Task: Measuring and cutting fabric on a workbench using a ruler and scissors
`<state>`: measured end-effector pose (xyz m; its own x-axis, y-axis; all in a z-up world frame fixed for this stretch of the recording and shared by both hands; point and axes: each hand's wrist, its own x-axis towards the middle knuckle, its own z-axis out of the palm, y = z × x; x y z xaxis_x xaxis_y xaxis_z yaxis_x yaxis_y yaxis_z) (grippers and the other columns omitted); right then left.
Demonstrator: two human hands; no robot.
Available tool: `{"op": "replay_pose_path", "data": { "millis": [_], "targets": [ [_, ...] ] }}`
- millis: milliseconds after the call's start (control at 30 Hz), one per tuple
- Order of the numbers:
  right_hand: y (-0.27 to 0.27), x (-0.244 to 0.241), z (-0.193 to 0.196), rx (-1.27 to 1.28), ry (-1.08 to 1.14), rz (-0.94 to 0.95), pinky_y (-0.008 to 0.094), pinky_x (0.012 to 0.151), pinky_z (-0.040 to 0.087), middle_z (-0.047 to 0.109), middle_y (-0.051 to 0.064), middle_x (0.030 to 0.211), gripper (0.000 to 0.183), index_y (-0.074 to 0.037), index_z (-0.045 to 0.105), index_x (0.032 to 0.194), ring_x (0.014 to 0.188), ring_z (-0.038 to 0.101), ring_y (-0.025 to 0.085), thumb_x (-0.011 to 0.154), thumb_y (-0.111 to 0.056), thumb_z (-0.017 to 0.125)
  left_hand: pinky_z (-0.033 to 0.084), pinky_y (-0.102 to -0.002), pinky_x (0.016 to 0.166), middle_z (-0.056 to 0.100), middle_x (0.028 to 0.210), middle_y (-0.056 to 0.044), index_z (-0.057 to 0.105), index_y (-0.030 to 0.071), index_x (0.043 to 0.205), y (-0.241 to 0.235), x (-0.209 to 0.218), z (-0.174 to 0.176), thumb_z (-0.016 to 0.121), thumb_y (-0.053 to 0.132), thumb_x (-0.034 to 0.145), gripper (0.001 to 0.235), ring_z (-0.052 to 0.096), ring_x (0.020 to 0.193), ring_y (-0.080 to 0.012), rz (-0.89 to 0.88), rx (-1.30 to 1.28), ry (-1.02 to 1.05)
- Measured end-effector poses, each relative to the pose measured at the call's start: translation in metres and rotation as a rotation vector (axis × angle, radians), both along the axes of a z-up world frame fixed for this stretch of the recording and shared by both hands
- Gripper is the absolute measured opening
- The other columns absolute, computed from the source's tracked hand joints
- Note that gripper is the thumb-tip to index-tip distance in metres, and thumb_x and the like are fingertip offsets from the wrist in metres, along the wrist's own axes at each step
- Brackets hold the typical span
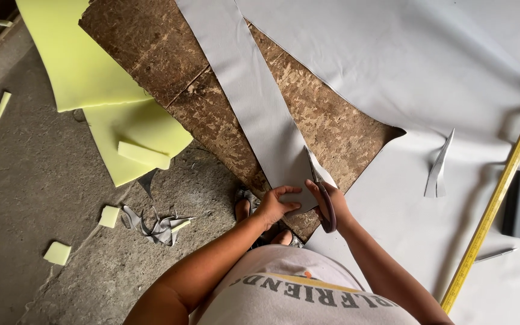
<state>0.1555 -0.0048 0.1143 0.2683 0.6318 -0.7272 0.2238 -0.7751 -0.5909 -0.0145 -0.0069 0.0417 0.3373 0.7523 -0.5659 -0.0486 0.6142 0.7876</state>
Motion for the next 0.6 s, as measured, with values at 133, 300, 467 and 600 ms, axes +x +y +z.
{"op": "replay_pose_path", "data": {
  "millis": [133,300,467,600],
  "targets": [
    [0.019,0.018,-0.044,0.009,-0.012,0.066,0.037,0.050,0.057,0.062,0.026,0.071,0.069,-0.009,0.066,0.104,0.057,0.070,0.034,0.089,-0.076,0.067,0.055,-0.025,0.077,0.076,0.103,-0.007,0.079,0.013,0.114,0.002,-0.002,-0.001,0.092,0.001,0.070,0.048,0.065,0.092,-0.0138,-0.021,0.012,0.007],
    [0.025,0.031,-0.072,0.019,-0.045,0.115,0.039,0.048,0.058,0.064,0.034,0.080,0.071,-0.006,0.066,0.101,0.068,0.072,0.045,0.089,-0.075,0.066,0.055,-0.025,0.079,0.076,0.106,-0.007,0.079,0.013,0.115,0.003,-0.002,-0.006,0.091,0.000,0.070,0.049,0.064,0.094,-0.0130,-0.007,-0.007,-0.007],
    [0.024,0.018,-0.046,0.042,-0.072,0.095,0.036,0.049,0.060,0.064,0.033,0.079,0.069,-0.004,0.067,0.102,0.068,0.072,0.043,0.092,-0.072,0.065,0.056,-0.025,0.081,0.075,0.108,-0.008,0.079,0.013,0.116,0.001,0.000,-0.022,0.091,-0.001,0.070,0.049,0.064,0.095,-0.0137,0.002,-0.015,-0.017],
    [0.034,0.000,-0.002,0.045,-0.129,0.208,0.059,0.096,0.049,0.068,0.034,0.102,0.082,-0.003,0.067,0.108,0.111,0.064,0.052,0.091,-0.082,0.055,0.057,-0.028,0.080,0.074,0.106,-0.008,0.080,0.014,0.115,0.002,0.000,-0.023,0.092,0.001,0.069,0.049,0.065,0.095,-0.0151,-0.013,0.014,0.003]
  ]
}}
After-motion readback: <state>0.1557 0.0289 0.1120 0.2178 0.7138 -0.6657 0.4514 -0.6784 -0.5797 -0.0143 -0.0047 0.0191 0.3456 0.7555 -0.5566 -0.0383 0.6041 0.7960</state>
